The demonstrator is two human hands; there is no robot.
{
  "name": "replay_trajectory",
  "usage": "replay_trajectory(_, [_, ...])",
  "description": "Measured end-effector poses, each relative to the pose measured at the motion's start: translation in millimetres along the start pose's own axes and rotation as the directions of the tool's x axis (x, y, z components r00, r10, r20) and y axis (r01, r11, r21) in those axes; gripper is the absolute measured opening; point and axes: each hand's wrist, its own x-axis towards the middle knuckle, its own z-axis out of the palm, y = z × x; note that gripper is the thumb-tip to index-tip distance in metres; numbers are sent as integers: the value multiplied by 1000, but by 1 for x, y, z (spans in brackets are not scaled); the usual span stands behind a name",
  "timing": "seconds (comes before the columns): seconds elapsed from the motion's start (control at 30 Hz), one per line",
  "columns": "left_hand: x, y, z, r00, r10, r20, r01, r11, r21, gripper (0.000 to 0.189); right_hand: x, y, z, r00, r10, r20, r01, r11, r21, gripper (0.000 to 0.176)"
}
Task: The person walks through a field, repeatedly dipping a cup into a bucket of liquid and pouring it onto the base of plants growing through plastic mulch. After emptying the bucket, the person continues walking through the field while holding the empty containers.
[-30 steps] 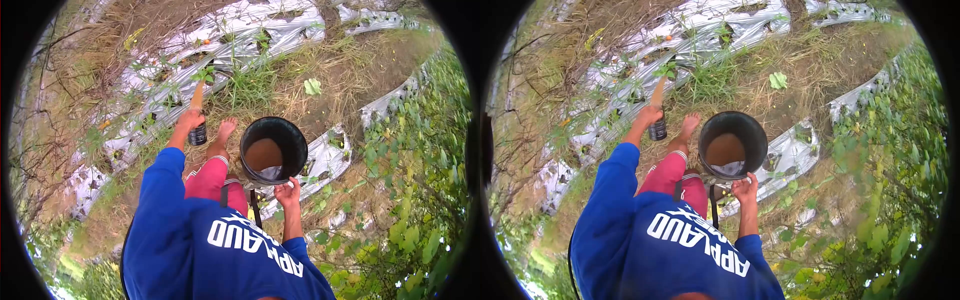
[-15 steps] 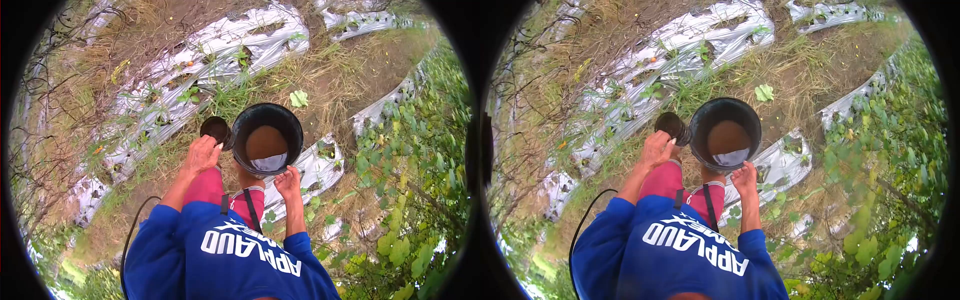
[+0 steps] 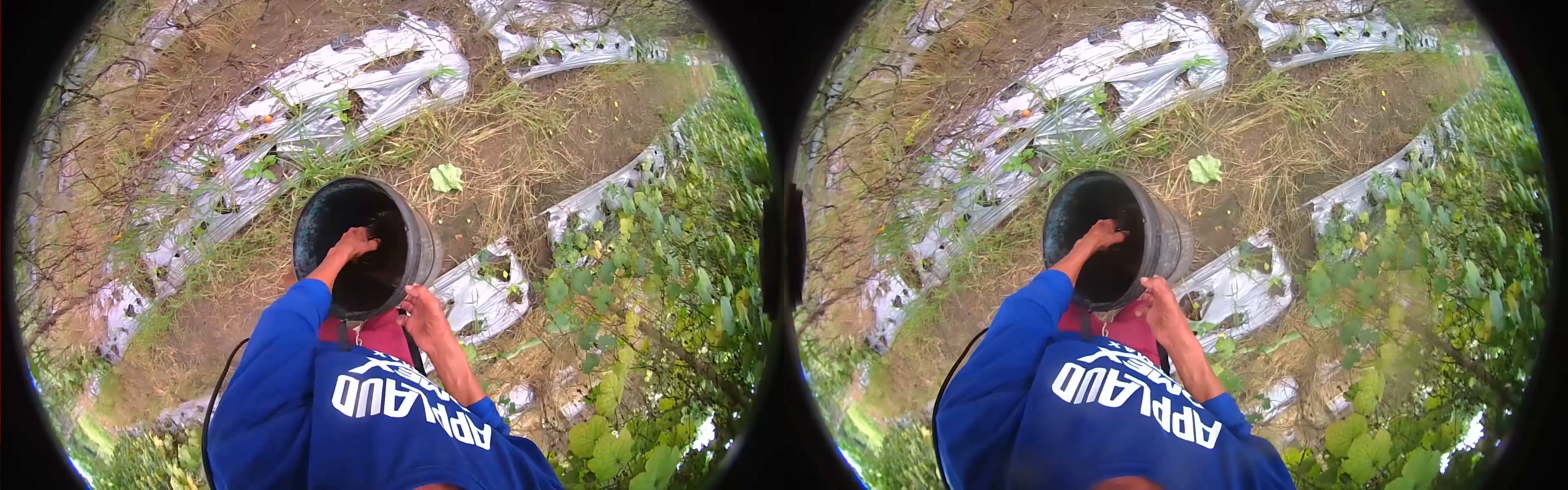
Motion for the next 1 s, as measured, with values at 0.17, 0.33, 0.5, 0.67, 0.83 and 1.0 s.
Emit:
replay_trajectory(0.17, [54,-63,82,955,193,225,-236,955,181,69,-35,-39,8,995,33,97,-26,997,-78,26])
replay_trajectory(0.33, [87,-53,118,913,216,346,-271,956,117,43,-54,-53,-8,992,51,112,-36,991,-128,23])
replay_trajectory(0.5, [94,-19,137,951,104,292,-103,994,-19,43,-67,-74,-19,995,65,77,-48,976,-212,33])
replay_trajectory(0.67, [102,16,150,994,79,73,-82,996,44,42,-71,-89,-38,997,64,31,-56,976,-208,32])
replay_trajectory(0.83, [126,28,158,988,134,-78,-130,990,52,42,-72,-98,-50,996,51,71,-32,970,-239,36])
replay_trajectory(1.0, [88,114,90,964,261,-52,-255,961,111,42,-59,-116,-74,998,-42,47,48,990,-132,39])
